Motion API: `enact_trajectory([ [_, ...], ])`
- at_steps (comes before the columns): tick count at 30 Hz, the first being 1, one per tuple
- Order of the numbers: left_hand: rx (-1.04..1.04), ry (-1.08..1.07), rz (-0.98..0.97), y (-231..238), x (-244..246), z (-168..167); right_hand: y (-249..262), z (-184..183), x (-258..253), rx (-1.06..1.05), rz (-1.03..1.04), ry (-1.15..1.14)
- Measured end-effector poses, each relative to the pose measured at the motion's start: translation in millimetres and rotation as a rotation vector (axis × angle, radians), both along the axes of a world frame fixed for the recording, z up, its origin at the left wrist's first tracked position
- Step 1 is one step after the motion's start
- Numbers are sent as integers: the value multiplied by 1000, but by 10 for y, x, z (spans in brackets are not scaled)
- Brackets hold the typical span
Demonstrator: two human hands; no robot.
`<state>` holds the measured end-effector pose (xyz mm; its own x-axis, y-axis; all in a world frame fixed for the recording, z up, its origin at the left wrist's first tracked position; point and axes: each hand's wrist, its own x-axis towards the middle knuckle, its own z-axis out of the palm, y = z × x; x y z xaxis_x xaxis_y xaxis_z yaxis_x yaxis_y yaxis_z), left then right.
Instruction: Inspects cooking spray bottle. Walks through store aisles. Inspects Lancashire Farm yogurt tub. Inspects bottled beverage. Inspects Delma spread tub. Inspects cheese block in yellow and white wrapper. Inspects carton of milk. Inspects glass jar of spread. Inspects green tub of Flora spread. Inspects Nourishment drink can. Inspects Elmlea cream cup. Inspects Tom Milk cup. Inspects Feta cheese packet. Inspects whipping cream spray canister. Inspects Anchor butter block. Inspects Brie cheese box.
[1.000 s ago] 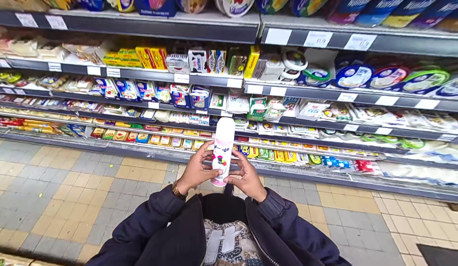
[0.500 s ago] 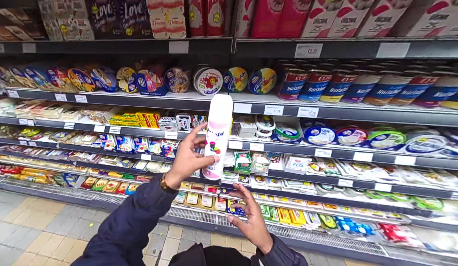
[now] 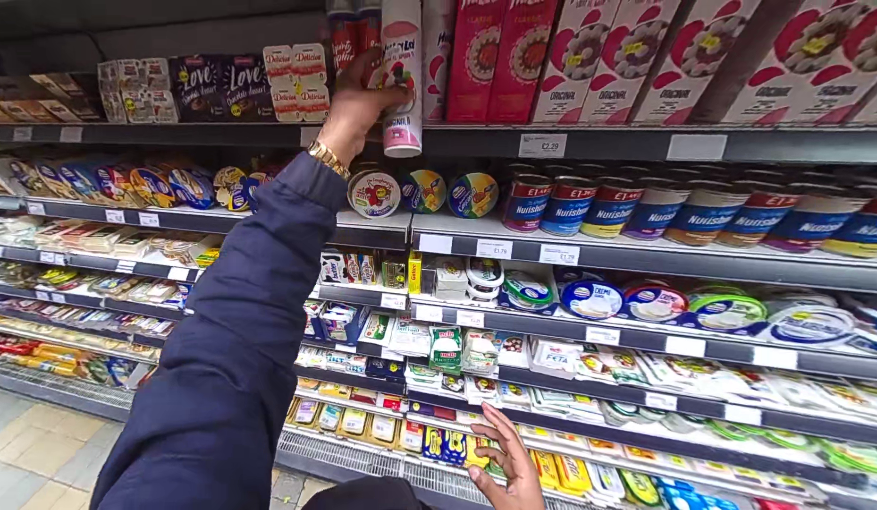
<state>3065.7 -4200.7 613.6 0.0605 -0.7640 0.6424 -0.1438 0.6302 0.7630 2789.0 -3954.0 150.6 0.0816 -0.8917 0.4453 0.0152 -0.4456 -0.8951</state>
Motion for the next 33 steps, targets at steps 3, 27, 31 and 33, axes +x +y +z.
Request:
enact_trajectory([
  [3,48,-24,56,-210,-44,219,13,-74,-168,10,-11,-24],
  [27,-257,-232,390,-1123,-299,294,-103,-210,-464,22,-49,-42],
  [31,-254,-330,523,-1085,-367,256,-106,-220,-463,35,-34,-54],
  [33,-236,-390,552,-1054,-388,250,-87,-202,-457,48,-32,-63],
])
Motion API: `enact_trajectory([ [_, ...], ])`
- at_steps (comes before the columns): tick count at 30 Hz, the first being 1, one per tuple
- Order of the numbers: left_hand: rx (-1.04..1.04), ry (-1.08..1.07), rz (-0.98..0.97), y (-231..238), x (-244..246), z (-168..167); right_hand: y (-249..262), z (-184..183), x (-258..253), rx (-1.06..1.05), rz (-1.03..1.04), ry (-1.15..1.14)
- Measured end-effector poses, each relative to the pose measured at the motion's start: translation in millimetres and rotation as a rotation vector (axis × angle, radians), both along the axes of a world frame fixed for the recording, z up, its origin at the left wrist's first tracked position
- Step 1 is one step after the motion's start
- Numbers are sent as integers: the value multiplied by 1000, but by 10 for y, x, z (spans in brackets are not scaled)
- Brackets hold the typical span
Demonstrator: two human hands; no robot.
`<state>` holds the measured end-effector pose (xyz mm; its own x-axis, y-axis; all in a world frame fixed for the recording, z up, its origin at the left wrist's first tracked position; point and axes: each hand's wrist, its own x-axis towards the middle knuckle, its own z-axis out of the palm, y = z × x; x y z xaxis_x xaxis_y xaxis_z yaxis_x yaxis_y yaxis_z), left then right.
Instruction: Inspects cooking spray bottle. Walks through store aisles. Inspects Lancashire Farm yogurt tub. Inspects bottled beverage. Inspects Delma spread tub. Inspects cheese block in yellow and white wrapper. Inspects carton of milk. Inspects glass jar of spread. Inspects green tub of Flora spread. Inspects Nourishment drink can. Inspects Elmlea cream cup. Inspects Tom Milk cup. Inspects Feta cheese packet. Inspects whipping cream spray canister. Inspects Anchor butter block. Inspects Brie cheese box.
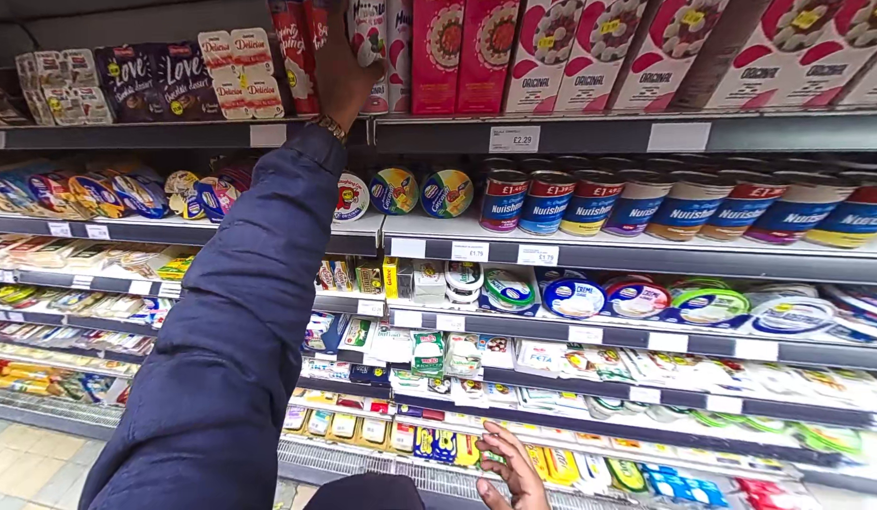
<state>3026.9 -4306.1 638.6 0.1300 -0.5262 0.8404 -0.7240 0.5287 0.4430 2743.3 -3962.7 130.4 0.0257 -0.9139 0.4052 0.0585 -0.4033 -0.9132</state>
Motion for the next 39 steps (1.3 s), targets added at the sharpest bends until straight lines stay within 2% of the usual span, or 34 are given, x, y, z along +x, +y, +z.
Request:
enact_trajectory([
  [5,-16,-93,182,89,-72,-15,41,-49,-2,26,2,-30],
  [9,12,-76,267,89,-85,-24,76,-76,-21,41,-12,-16],
  [18,-71,-121,222,55,22,-199,92,-154,82,36,37,-42],
  [21,-32,-140,173,319,61,-294,103,-139,172,16,42,-32],
  [23,-104,-165,99,568,108,-466,125,-94,237,-13,23,-1],
  [25,-183,-181,-14,870,188,-805,153,-46,310,-56,1,17],
  [28,-64,-248,-231,1456,305,-1522,187,28,424,-121,-10,37],
  [34,164,117,-815,2430,558,-3343,273,98,741,-202,-6,62],
  [36,202,220,-929,2740,691,-3770,317,99,882,-213,5,52],
  [39,333,383,-994,3214,911,-4251,409,78,1099,-208,23,55],
])
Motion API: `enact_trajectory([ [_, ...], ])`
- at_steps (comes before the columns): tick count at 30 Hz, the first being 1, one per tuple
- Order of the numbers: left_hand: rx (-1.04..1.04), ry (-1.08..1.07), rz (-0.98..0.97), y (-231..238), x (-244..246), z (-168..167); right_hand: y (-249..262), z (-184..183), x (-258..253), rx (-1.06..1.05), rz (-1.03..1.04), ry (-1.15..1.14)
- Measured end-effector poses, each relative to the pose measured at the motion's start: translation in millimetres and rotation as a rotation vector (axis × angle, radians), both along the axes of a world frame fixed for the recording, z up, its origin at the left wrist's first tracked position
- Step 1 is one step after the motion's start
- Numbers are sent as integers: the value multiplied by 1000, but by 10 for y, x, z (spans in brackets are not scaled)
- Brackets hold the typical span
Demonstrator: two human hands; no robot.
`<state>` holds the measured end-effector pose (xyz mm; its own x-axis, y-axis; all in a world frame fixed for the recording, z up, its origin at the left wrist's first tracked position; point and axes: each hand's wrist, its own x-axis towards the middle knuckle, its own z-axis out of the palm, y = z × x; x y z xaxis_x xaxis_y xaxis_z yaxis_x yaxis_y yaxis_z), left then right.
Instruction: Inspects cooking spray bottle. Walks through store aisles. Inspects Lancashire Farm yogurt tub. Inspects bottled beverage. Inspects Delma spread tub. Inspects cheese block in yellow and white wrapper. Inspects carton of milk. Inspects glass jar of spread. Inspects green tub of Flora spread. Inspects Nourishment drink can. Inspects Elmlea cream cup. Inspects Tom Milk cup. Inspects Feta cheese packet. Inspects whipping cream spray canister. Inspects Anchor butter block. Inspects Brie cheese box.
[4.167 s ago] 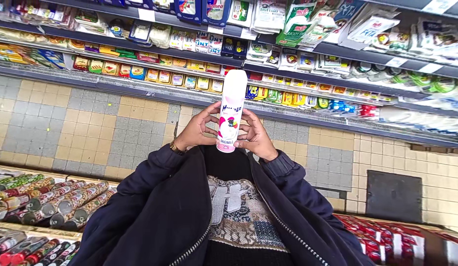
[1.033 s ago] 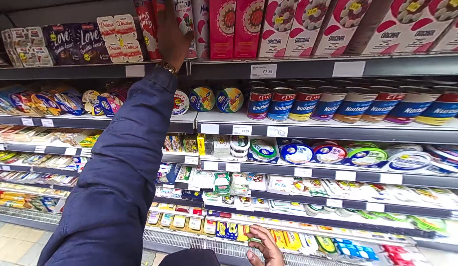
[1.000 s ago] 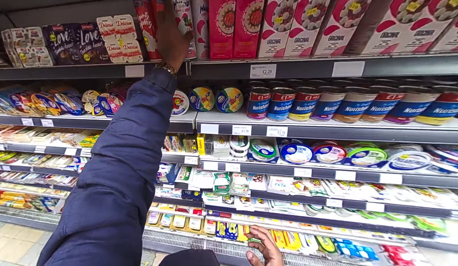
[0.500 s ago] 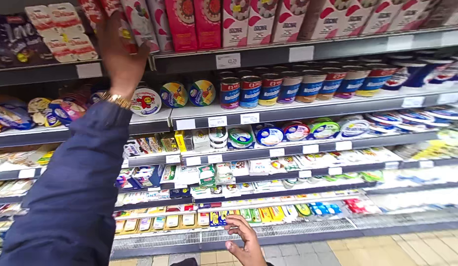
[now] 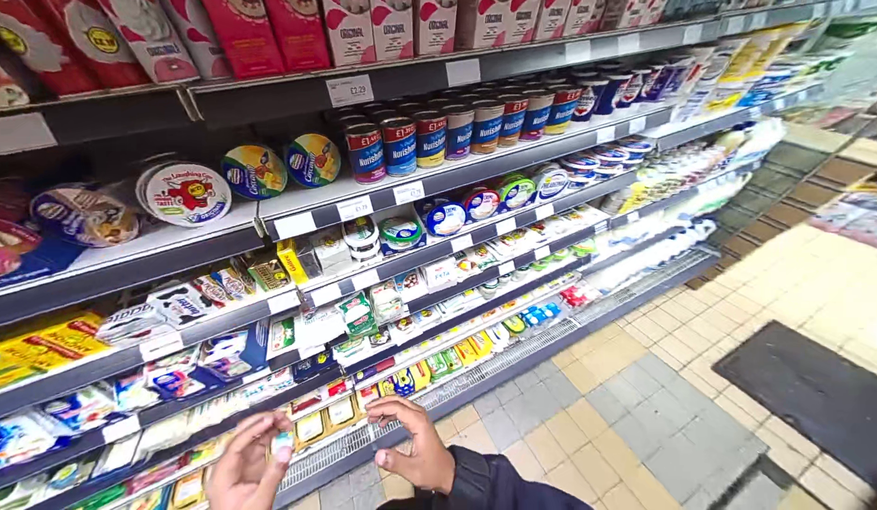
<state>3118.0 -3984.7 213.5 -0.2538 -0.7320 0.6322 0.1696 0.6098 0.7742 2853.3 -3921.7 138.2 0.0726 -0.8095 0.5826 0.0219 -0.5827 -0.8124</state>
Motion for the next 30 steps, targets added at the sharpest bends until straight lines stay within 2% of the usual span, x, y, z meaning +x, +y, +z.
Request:
enact_trajectory([
  [6,306,104,45,825,478,-555,263,-71,564,44,66,8],
  [10,336,154,60,1204,809,-774,475,-125,930,68,130,28],
  [21,353,213,124,1988,1425,-893,1058,-179,1694,135,247,67],
  [30,369,237,242,2440,1887,-950,1284,-217,2233,172,348,99],
])
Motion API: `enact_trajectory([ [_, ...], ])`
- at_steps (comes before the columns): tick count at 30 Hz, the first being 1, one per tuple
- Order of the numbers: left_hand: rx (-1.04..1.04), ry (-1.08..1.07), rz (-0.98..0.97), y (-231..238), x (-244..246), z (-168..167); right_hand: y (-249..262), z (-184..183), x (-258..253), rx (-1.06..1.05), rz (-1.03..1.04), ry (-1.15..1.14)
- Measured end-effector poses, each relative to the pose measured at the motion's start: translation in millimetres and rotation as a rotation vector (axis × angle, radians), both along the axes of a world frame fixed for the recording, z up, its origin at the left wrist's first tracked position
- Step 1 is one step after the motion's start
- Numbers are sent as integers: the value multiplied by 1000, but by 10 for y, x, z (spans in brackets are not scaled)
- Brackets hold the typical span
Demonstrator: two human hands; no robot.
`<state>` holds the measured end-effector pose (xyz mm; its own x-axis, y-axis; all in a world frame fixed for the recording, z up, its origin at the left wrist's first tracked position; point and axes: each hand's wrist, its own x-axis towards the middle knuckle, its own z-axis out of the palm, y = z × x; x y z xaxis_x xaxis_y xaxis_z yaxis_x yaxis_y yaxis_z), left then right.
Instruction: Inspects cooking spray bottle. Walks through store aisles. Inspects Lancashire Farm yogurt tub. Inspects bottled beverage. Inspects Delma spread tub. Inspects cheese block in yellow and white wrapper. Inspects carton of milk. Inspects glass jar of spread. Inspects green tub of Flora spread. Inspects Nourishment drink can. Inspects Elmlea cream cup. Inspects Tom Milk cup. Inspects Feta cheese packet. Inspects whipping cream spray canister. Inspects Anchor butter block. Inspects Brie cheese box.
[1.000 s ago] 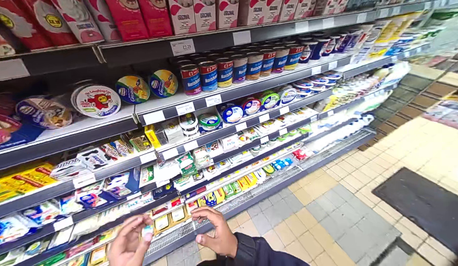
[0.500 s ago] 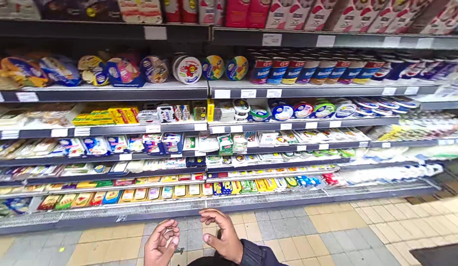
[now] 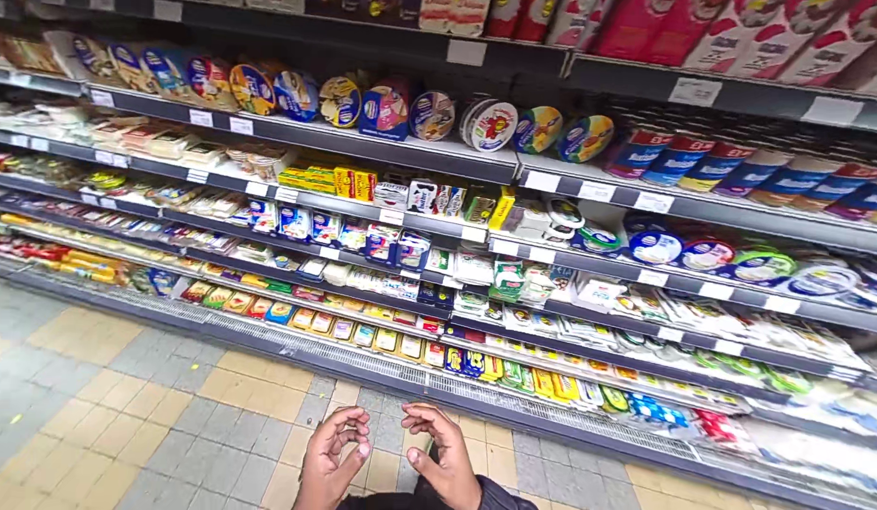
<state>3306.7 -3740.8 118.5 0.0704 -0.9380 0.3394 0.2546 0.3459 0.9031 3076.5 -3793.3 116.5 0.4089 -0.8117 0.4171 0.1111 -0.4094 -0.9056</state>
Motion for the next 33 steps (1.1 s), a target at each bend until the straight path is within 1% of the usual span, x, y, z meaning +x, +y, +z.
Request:
enact_trajectory([
  [10,18,0,140,244,496,-23,-65,57,581,10,117,10],
  [19,60,28,259,326,831,-76,-421,213,1014,-8,222,29],
  [23,80,22,319,298,961,-131,-744,296,1226,-29,244,52],
  [26,102,17,353,237,1078,-148,-1094,398,1393,-66,235,81],
  [29,110,-6,388,152,1220,-138,-1543,578,1573,-125,230,98],
  [33,101,-36,428,-12,1425,-41,-2293,926,1856,-229,185,171],
])
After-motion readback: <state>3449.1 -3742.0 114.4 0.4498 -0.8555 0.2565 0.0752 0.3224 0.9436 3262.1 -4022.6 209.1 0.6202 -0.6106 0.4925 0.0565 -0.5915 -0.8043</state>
